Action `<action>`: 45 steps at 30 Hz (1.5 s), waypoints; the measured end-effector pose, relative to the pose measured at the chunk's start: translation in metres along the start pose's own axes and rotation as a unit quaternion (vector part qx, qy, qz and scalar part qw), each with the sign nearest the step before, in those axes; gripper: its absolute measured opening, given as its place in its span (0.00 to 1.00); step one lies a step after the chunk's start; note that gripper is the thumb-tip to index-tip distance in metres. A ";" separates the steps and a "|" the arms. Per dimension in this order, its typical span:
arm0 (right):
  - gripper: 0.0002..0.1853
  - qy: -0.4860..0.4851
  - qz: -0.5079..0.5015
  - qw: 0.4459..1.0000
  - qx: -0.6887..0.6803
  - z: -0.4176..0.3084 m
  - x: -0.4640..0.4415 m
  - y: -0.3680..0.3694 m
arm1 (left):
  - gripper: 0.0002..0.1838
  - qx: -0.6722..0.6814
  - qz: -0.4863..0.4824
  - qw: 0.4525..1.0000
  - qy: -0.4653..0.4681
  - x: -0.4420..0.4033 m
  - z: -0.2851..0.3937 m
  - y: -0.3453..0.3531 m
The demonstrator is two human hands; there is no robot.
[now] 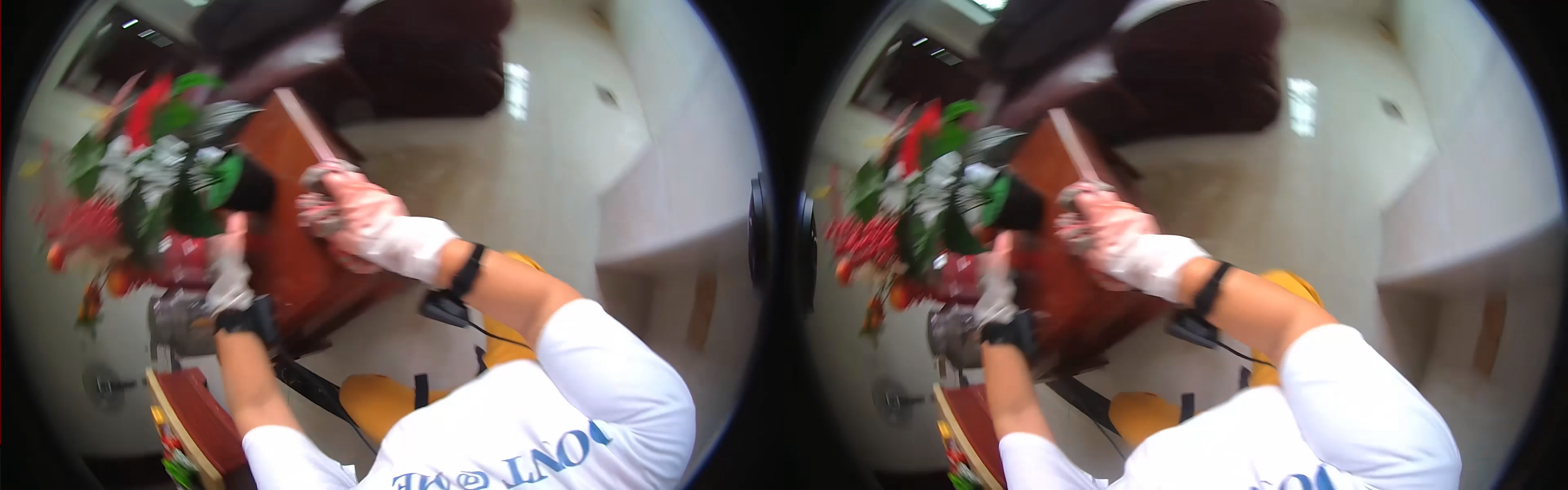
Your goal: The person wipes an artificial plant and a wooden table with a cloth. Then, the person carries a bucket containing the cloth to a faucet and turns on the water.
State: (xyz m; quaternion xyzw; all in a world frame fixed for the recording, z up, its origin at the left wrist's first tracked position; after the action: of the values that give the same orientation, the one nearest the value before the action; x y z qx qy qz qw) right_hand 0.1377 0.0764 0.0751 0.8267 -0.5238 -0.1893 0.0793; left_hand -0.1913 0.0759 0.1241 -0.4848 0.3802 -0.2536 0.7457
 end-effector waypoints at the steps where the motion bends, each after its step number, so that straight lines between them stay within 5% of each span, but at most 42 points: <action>1: 0.21 -0.052 0.025 0.979 0.196 -0.024 0.006 -0.004 | 0.36 -0.023 0.107 0.993 0.045 0.001 -0.011 0.002; 3: 0.23 -0.096 0.131 0.885 0.436 -0.012 0.007 -0.005 | 0.33 0.199 0.005 0.976 0.094 0.011 -0.022 0.016; 6: 0.26 -0.285 0.192 0.829 0.441 -0.020 0.031 0.002 | 0.33 0.330 0.000 0.934 0.140 0.075 0.026 -0.020; 8: 0.29 -0.328 0.200 0.820 0.424 -0.009 0.053 0.010 | 0.28 0.365 -0.062 0.896 0.246 0.118 0.054 -0.033; 10: 0.31 -0.277 0.088 0.840 0.458 -0.012 0.070 0.005 | 0.29 0.369 -0.118 0.871 0.301 0.164 0.098 -0.039; 15: 0.24 -0.182 -0.049 0.899 0.395 -0.002 0.048 -0.009 | 0.28 0.247 -0.207 0.887 0.330 0.179 0.117 -0.013; 17: 0.14 -0.147 0.006 0.947 0.286 -0.001 0.031 -0.038 | 0.29 0.247 -0.226 0.882 0.333 0.180 0.127 -0.013; 18: 0.12 0.141 -0.051 0.983 -0.109 -0.012 0.027 -0.057 | 0.28 0.215 -0.215 0.892 0.335 0.180 0.124 -0.011; 19: 0.14 0.171 -0.004 0.979 -0.113 -0.022 0.032 -0.082 | 0.30 0.200 -0.213 0.891 0.348 0.181 0.124 -0.005; 21: 0.17 0.030 0.086 0.956 -0.278 0.026 -0.003 -0.128 | 0.34 0.128 -0.185 0.906 0.360 0.191 0.123 0.010; 24: 0.17 0.106 0.173 0.916 -0.346 0.056 0.017 -0.160 | 0.44 0.052 -0.150 0.918 0.363 0.196 0.123 0.033; 26: 0.14 0.071 0.205 0.939 -0.265 0.115 0.016 -0.150 | 0.46 0.035 -0.143 0.920 0.364 0.198 0.125 0.031; 28: 0.17 0.168 0.071 0.949 -0.258 0.165 0.019 -0.116 | 0.47 0.042 -0.135 0.914 0.381 0.196 0.122 0.034; 30: 0.19 0.112 0.019 0.990 -0.087 0.161 0.037 -0.081 | 0.48 0.036 -0.127 0.914 0.385 0.198 0.123 0.033; 32: 0.18 0.085 0.007 0.985 -0.147 0.191 0.031 -0.070 | 0.48 0.043 -0.127 0.915 0.382 0.199 0.122 0.031; 34: 0.20 -0.012 0.002 0.997 0.078 0.161 0.033 -0.074 | 0.48 0.048 -0.128 0.912 0.386 0.200 0.119 0.027; 38: 0.22 0.124 0.050 0.968 0.213 0.175 0.058 -0.058 | 0.49 0.055 -0.152 0.911 0.380 0.208 0.101 0.019; 40: 0.19 0.016 0.077 0.966 0.247 0.187 0.065 -0.032 | 0.51 0.048 -0.167 0.912 0.371 0.213 0.078 0.013; 43: 0.11 0.055 -0.005 0.977 0.204 0.243 0.100 0.011 | 0.53 0.057 -0.201 0.898 0.387 0.222 0.045 -0.001; 45: 0.09 0.079 -0.025 0.996 0.026 0.267 0.125 0.040 | 0.52 0.055 -0.210 0.904 0.368 0.226 0.018 -0.005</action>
State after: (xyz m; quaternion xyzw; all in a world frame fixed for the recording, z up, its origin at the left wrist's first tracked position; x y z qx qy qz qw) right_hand 0.0461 -0.0351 -0.1850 0.8538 -0.4996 -0.1115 0.0947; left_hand -0.0449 -0.0856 0.0601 -0.3841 0.5019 -0.5853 0.5079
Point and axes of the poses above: each hand's wrist, its own x-axis away from the middle knuckle, its own y-axis out of the palm, z = x × y, the point moved 6 cm from there along -x, towards the middle knuckle, and after that the axes turned 3 degrees about -x, right-handed, at the moved point
